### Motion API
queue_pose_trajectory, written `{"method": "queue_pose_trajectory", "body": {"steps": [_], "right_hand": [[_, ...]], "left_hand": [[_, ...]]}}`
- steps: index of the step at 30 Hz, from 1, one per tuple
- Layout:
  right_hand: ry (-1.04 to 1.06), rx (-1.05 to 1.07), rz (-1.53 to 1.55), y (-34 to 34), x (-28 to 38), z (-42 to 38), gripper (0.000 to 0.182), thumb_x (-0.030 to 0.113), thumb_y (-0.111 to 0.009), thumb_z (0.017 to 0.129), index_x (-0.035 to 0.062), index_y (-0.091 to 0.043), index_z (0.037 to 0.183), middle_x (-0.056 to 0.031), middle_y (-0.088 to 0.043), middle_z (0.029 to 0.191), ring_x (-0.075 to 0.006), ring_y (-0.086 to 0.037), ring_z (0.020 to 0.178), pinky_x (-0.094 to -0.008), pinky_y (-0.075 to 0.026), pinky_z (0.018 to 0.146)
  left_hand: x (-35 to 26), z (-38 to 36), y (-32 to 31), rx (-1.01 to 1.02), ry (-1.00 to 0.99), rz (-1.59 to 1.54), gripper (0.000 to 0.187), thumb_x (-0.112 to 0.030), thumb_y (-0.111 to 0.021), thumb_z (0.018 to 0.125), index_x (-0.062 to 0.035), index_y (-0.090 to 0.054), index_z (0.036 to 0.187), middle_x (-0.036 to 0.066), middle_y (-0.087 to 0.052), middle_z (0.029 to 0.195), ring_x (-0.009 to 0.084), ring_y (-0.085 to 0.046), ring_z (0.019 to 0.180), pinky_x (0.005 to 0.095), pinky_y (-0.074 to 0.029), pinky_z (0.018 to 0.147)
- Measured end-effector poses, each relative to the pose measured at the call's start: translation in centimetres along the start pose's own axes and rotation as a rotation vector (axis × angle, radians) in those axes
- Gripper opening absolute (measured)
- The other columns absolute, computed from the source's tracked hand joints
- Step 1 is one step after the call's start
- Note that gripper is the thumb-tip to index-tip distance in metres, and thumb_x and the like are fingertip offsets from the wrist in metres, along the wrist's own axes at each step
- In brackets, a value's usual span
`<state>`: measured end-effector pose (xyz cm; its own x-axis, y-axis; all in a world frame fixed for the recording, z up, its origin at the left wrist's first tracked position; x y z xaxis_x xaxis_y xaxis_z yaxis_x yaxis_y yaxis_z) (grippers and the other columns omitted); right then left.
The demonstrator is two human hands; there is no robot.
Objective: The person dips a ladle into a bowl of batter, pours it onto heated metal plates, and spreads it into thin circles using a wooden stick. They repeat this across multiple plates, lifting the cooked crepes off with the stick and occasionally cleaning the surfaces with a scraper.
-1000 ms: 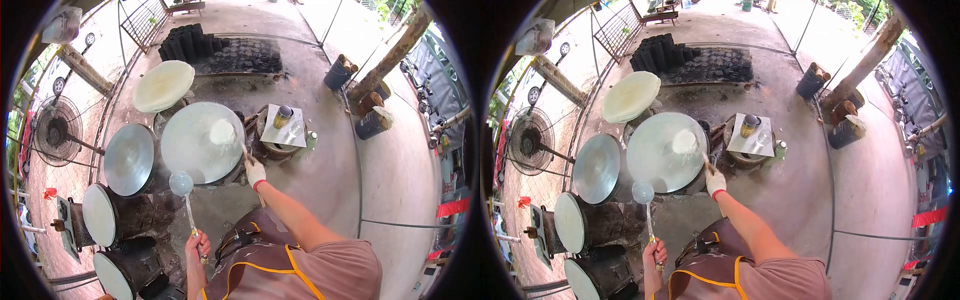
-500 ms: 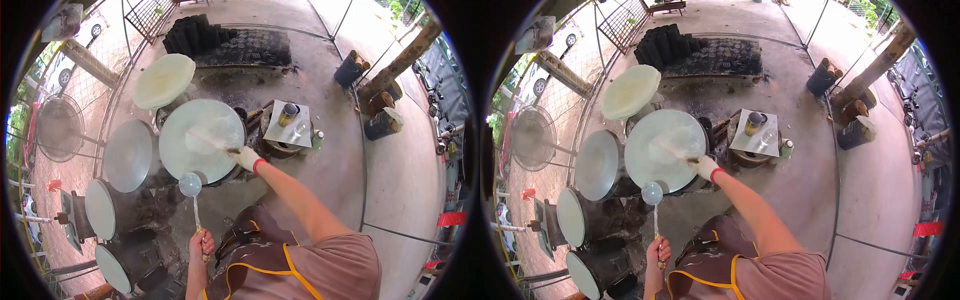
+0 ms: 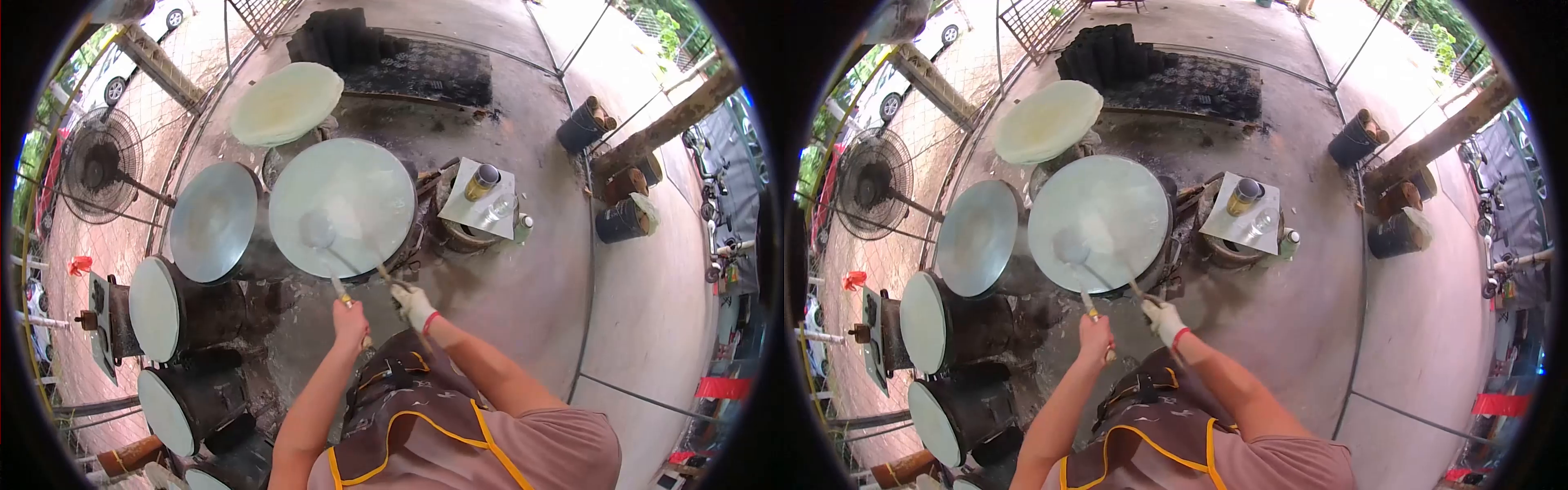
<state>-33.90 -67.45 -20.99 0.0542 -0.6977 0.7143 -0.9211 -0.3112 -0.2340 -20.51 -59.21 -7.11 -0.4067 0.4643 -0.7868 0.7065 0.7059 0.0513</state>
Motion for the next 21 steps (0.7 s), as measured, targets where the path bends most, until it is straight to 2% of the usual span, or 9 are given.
{"method": "queue_pose_trajectory", "body": {"steps": [4,6,9,11,12,14,17,20,21], "right_hand": [[-0.142,0.122,0.016,-2.5,5.4,-4.1,0.029,0.024,-0.061,0.086,0.0140,-0.059,0.113,0.0038,-0.051,0.061,-0.0059,-0.044,0.046,-0.0214,-0.033,0.038],[-0.007,0.096,0.038,-1.6,9.6,-6.1,0.027,0.019,-0.057,0.088,0.0088,-0.059,0.114,0.0028,-0.054,0.068,-0.0040,-0.046,0.052,-0.0188,-0.031,0.039],[0.152,-0.070,0.053,1.3,10.3,-3.4,0.030,0.018,-0.057,0.088,0.0062,-0.059,0.115,-0.0024,-0.062,0.082,-0.0097,-0.055,0.063,-0.0231,-0.043,0.052],[0.304,-0.147,-0.046,2.8,7.4,1.8,0.033,0.018,-0.057,0.087,0.0040,-0.058,0.117,-0.0057,-0.065,0.088,-0.0140,-0.059,0.070,-0.0261,-0.048,0.062],[0.307,-0.115,-0.292,2.0,7.0,2.4,0.037,0.019,-0.056,0.086,0.0032,-0.056,0.119,-0.0089,-0.067,0.092,-0.0167,-0.061,0.079,-0.0283,-0.047,0.074],[0.562,0.071,-0.931,-1.2,10.2,-1.5,0.039,0.021,-0.056,0.085,0.0051,-0.056,0.121,-0.0088,-0.068,0.090,-0.0143,-0.059,0.078,-0.0292,-0.046,0.072],[0.162,0.273,-0.689,-0.2,8.2,-1.0,0.038,0.019,-0.060,0.084,0.0059,-0.057,0.120,-0.0028,-0.064,0.083,-0.0115,-0.056,0.072,-0.0264,-0.046,0.067],[0.144,0.035,-0.111,3.3,8.5,-0.5,0.035,0.014,-0.057,0.087,0.0049,-0.056,0.121,0.0006,-0.059,0.077,-0.0055,-0.048,0.059,-0.0215,-0.040,0.052],[0.171,-0.043,-0.134,3.7,9.2,-1.0,0.035,0.014,-0.057,0.087,0.0053,-0.056,0.121,0.0017,-0.057,0.074,-0.0051,-0.046,0.056,-0.0219,-0.038,0.049]], "left_hand": [[-3.3,-0.1,0.6,0.224,0.202,-0.477,0.011,-0.011,-0.049,0.087,-0.0053,-0.041,0.084,0.001,-0.038,0.057,0.0079,-0.034,0.036,0.0239,-0.029,0.029],[-5.0,-2.5,4.1,0.490,0.263,-0.812,0.006,-0.010,-0.047,0.089,-0.0067,-0.043,0.087,0.002,-0.038,0.060,0.0078,-0.032,0.036,0.0220,-0.023,0.028],[-5.9,-7.5,6.6,0.542,0.073,-0.636,0.004,-0.009,-0.045,0.090,-0.0080,-0.043,0.087,0.001,-0.037,0.060,0.0069,-0.030,0.037,0.0213,-0.023,0.028],[-6.1,-7.5,5.8,0.467,0.100,-0.631,0.004,-0.009,-0.044,0.091,-0.0083,-0.043,0.087,0.000,-0.037,0.060,0.0064,-0.030,0.037,0.0212,-0.023,0.028],[-6.3,-7.3,5.3,0.419,0.120,-0.632,0.004,-0.009,-0.044,0.091,-0.0085,-0.043,0.087,0.000,-0.037,0.060,0.0062,-0.030,0.037,0.0212,-0.022,0.028],[-7.8,-7.5,4.5,0.444,0.196,-0.730,0.006,-0.011,-0.044,0.092,-0.0066,-0.044,0.087,-0.001,-0.037,0.062,0.0048,-0.031,0.039,0.0194,-0.025,0.029],[-7.6,-8.9,4.8,0.382,0.329,-0.848,0.011,-0.010,-0.044,0.092,-0.0046,-0.042,0.083,-0.001,-0.037,0.062,0.0036,-0.033,0.041,0.0183,-0.029,0.031],[-5.4,-10.2,6.2,0.287,0.386,-0.972,0.017,-0.010,-0.045,0.092,-0.0064,-0.040,0.076,-0.002,-0.038,0.060,0.0034,-0.033,0.041,0.0186,-0.029,0.031],[-5.0,-10.4,6.7,0.269,0.387,-1.004,0.017,-0.009,-0.045,0.092,-0.0062,-0.040,0.076,-0.002,-0.038,0.060,0.0035,-0.034,0.041,0.0186,-0.030,0.031]]}}
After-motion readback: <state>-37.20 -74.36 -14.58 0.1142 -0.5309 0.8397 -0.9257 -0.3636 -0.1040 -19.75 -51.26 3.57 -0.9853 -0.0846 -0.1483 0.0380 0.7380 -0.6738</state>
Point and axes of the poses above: each hand's wrist, its own z-axis towards the middle knuckle, its own y-axis out of the back of the hand, x = y × z, the point moved 6 cm from there along z, towards the middle knuckle
